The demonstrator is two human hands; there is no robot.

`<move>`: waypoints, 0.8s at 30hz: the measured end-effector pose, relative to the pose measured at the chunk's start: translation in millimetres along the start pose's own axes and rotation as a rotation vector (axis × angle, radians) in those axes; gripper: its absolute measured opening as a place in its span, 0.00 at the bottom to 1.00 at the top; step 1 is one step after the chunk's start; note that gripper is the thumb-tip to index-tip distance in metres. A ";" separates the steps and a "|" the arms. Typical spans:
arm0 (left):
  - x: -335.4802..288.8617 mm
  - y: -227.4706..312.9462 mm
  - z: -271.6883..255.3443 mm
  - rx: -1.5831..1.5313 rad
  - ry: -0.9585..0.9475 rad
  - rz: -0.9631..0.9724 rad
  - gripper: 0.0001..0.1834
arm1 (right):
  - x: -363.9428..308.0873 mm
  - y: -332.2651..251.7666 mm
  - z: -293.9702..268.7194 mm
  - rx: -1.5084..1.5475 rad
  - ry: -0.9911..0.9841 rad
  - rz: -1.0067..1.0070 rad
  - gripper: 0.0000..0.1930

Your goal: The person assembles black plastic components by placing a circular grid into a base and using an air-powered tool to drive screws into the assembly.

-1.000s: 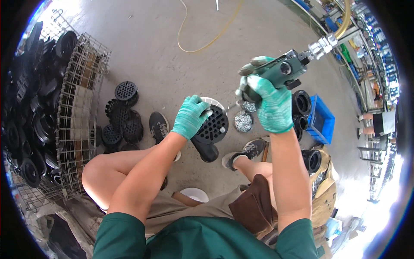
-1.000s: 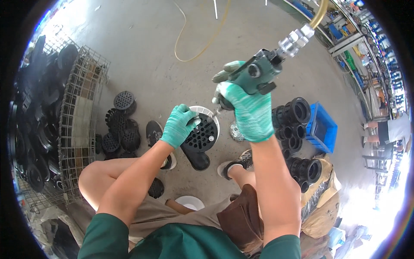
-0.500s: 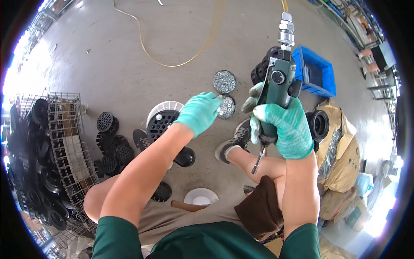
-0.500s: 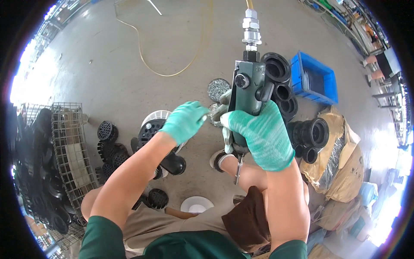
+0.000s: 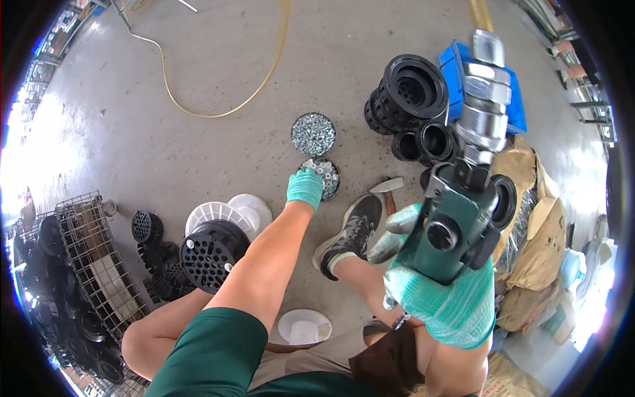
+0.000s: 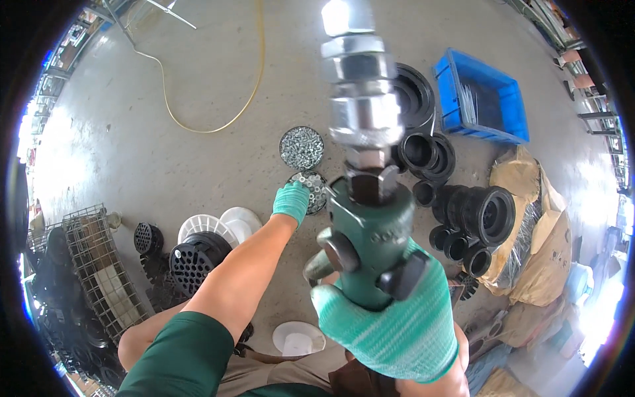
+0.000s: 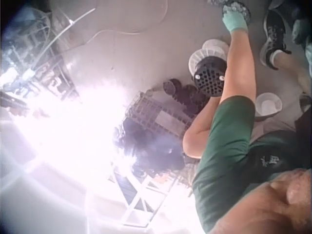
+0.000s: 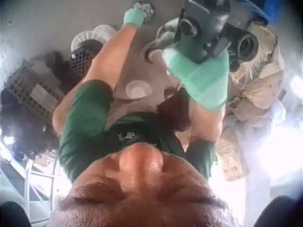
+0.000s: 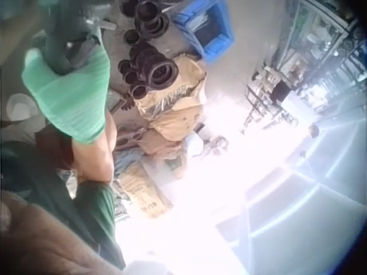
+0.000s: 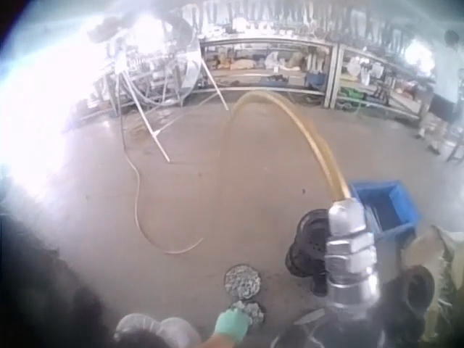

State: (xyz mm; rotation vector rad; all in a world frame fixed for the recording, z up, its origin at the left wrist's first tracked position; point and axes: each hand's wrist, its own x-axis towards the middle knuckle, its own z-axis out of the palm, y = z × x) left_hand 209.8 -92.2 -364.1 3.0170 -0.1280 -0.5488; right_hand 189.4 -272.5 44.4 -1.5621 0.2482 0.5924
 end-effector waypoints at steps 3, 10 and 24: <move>6.9 4.9 -17.6 0.026 -0.135 0.014 0.10 | 7.2 -7.5 -1.2 0.023 0.014 -0.010 0.22; 17.6 -10.5 -33.0 -0.077 -0.246 -0.021 0.11 | 18.3 -16.1 0.8 0.036 0.005 -0.025 0.18; 78.8 -29.1 -26.8 -0.443 -0.014 -0.118 0.15 | 16.1 -16.5 -1.2 0.057 0.049 -0.042 0.10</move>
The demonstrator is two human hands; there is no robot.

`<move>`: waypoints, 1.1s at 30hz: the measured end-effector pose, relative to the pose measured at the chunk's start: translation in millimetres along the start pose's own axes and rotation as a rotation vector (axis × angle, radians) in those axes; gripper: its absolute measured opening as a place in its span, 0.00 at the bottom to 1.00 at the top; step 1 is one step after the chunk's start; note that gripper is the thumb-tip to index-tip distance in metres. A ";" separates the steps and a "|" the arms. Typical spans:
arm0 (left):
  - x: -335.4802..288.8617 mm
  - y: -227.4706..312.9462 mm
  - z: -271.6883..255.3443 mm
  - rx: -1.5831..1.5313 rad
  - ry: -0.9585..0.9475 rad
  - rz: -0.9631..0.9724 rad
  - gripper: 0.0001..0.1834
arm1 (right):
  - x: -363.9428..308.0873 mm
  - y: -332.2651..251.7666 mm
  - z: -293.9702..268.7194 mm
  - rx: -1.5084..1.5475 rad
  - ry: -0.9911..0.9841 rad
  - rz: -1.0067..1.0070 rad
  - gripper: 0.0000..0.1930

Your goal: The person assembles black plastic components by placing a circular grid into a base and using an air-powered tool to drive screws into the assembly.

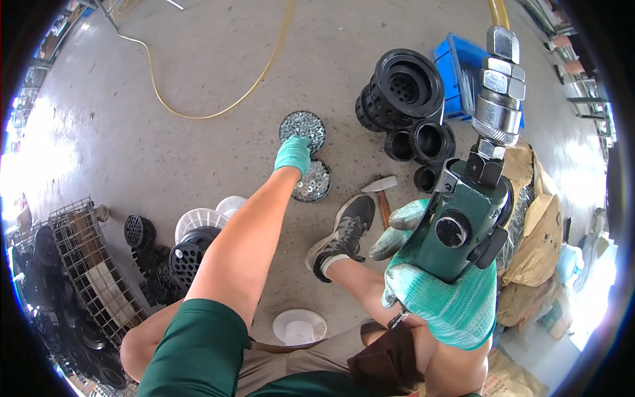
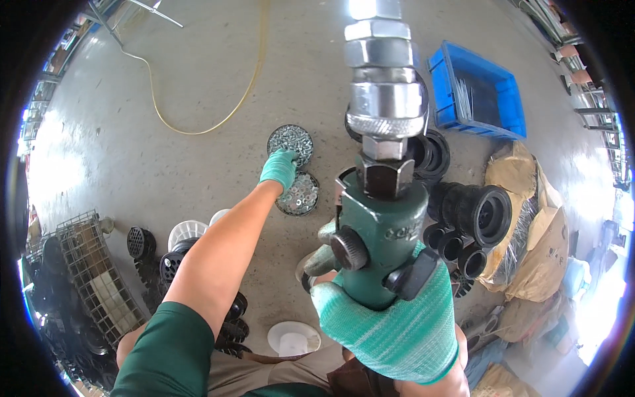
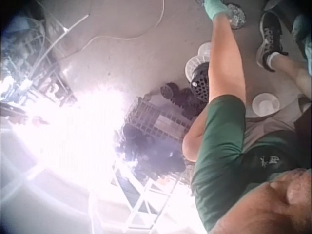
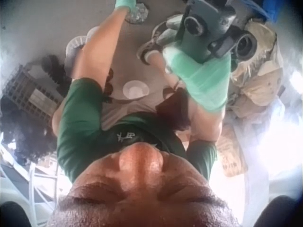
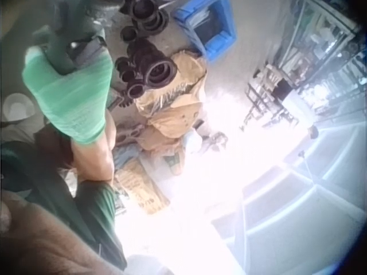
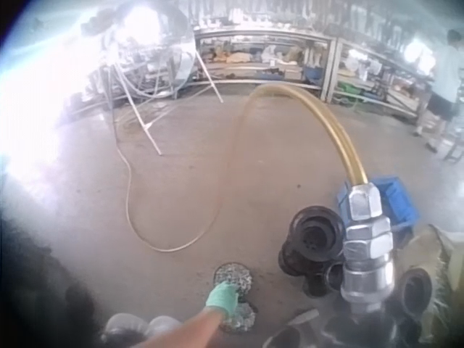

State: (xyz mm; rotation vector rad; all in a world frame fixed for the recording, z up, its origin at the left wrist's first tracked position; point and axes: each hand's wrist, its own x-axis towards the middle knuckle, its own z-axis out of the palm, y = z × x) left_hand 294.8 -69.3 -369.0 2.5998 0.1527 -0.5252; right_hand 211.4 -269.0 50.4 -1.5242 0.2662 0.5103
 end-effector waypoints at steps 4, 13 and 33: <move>4.6 -6.1 -3.6 0.130 -0.023 0.109 0.15 | 2.7 5.8 -1.4 0.007 -0.001 -0.003 0.08; 8.8 12.5 -20.7 0.238 -0.085 0.167 0.13 | -2.9 0.5 6.9 -0.023 0.025 0.010 0.15; -42.3 26.8 -1.9 0.066 -0.546 -0.040 0.22 | -1.3 11.8 -3.6 -0.018 0.059 0.082 0.21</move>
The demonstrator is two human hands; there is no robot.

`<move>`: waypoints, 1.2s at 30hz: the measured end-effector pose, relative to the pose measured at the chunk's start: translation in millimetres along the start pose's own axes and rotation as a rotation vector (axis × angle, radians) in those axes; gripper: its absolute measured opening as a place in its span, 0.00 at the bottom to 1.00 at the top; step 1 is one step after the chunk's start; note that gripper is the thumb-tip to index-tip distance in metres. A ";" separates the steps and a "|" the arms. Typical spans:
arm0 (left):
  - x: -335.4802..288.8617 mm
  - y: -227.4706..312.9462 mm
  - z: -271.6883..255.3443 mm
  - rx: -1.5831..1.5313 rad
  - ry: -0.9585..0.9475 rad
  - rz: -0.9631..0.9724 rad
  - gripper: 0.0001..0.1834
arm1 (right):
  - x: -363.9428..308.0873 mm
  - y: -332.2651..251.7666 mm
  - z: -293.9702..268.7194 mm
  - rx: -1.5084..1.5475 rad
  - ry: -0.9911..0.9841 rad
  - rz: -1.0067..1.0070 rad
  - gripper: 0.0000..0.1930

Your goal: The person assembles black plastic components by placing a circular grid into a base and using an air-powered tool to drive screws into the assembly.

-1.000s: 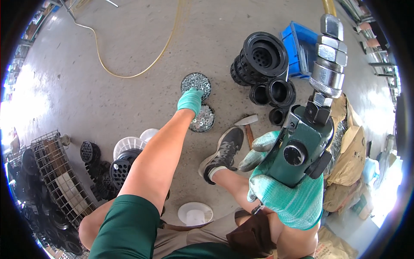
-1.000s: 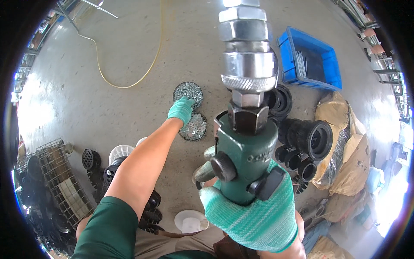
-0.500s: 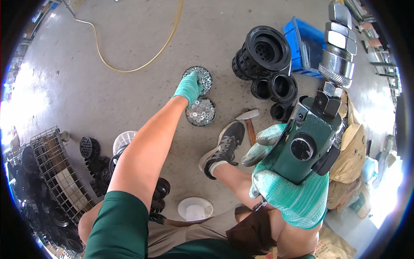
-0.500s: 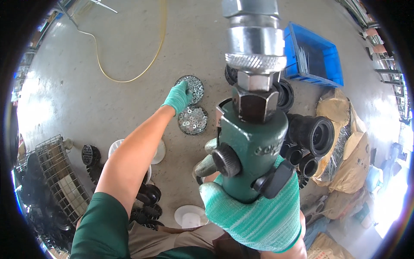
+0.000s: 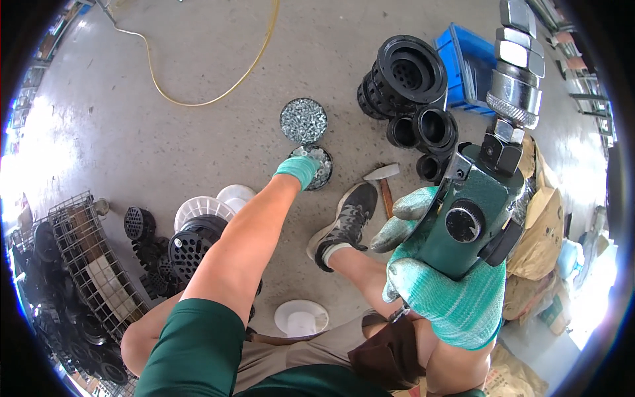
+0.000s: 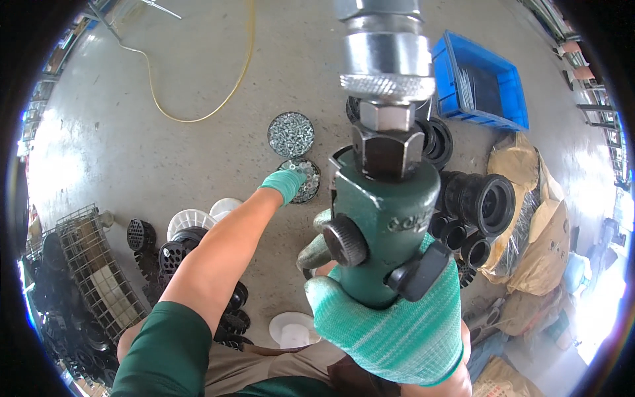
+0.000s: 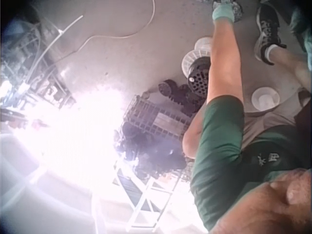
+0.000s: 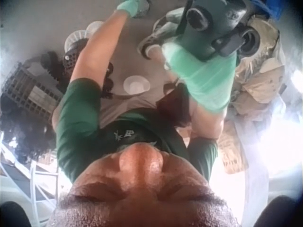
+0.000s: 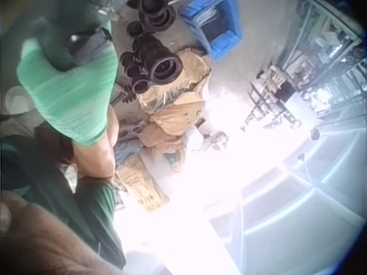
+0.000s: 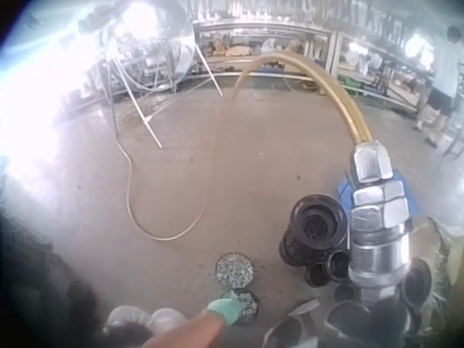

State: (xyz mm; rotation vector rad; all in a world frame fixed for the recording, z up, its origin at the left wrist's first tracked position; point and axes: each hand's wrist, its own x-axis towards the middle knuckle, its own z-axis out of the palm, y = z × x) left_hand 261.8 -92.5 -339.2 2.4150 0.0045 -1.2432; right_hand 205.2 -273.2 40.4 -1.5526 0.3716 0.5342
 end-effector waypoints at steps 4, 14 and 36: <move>11.4 -24.2 24.5 0.144 0.149 0.133 0.21 | -2.4 -1.5 1.3 -0.004 -0.010 0.004 0.23; 2.0 -26.5 14.3 0.339 0.132 0.125 0.15 | -0.3 -0.2 2.7 -0.010 -0.014 0.019 0.27; -249.1 17.8 -91.2 -1.159 0.016 0.372 0.11 | 0.3 25.1 18.7 -0.033 -0.120 -0.177 0.11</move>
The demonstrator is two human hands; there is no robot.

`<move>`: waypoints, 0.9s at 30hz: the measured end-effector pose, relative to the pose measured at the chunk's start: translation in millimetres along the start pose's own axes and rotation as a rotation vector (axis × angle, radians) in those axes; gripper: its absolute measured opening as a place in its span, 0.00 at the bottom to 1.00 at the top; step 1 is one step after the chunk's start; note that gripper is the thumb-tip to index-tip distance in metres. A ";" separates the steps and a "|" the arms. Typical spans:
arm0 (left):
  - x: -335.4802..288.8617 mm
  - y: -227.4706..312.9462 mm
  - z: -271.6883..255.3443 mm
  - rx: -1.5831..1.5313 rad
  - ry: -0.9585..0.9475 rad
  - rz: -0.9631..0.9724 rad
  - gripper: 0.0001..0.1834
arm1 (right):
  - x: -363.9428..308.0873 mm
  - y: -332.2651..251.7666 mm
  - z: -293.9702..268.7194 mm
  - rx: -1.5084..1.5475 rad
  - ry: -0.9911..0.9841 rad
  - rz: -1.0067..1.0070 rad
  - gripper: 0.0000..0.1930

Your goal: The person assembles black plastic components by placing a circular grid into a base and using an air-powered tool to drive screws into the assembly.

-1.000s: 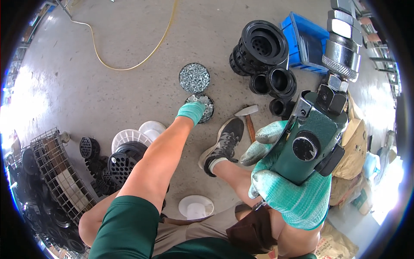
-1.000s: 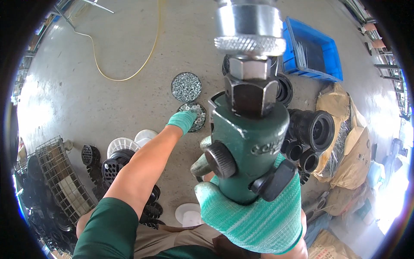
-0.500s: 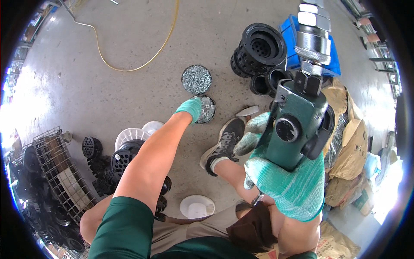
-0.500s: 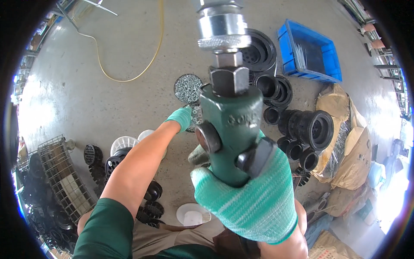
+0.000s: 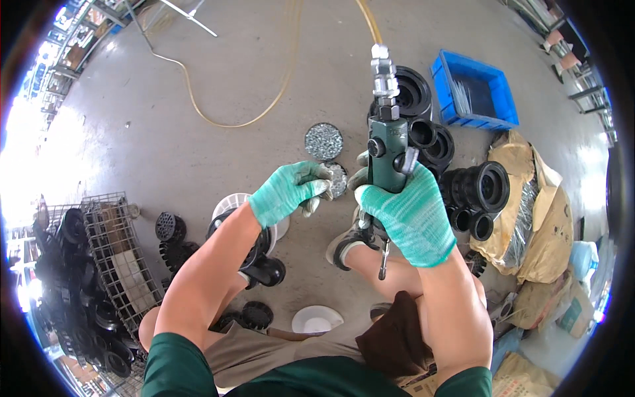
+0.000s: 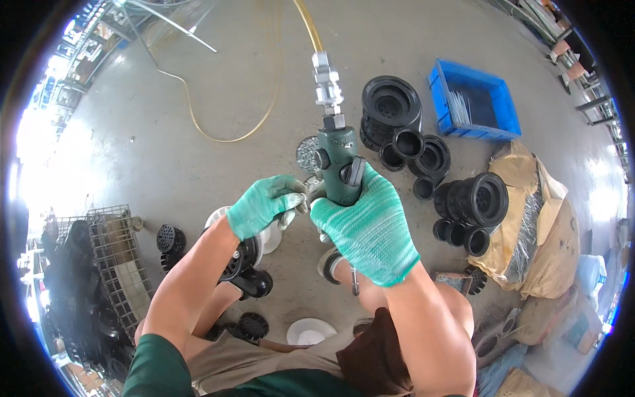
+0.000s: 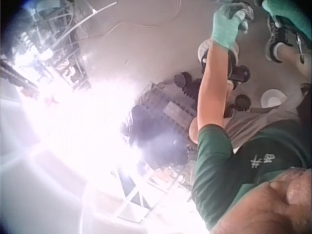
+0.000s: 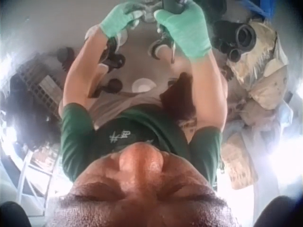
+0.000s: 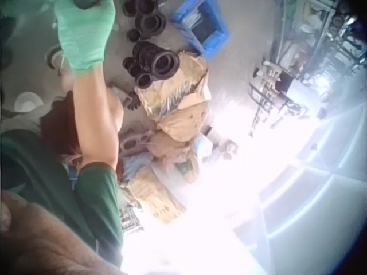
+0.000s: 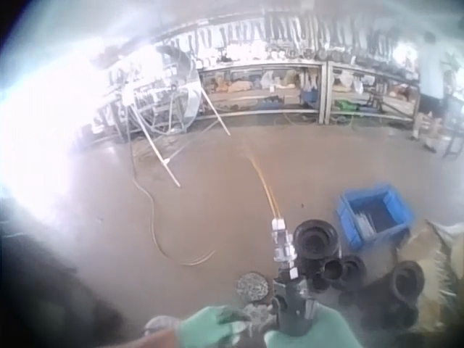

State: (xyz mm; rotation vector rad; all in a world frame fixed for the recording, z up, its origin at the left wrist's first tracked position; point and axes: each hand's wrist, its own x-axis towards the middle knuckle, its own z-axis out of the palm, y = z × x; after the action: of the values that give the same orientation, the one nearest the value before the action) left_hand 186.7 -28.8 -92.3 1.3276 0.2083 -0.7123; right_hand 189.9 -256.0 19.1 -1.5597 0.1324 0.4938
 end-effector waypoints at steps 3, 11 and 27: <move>-57.7 11.0 16.5 -0.164 0.085 0.114 0.10 | -9.9 0.1 15.2 0.049 -0.059 0.091 0.10; -162.0 18.2 53.4 -0.054 0.331 0.215 0.08 | -47.4 16.7 67.7 -0.068 -0.337 -0.105 0.20; -238.6 -51.0 26.6 -0.597 0.153 0.295 0.23 | -61.9 36.6 118.9 -0.014 -0.437 0.005 0.09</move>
State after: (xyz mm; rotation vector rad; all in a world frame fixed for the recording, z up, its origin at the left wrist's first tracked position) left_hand -34.3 27.4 -1.5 0.8130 0.3123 -0.2616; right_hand 93.6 -156.0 12.4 -1.4311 -0.2023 0.8275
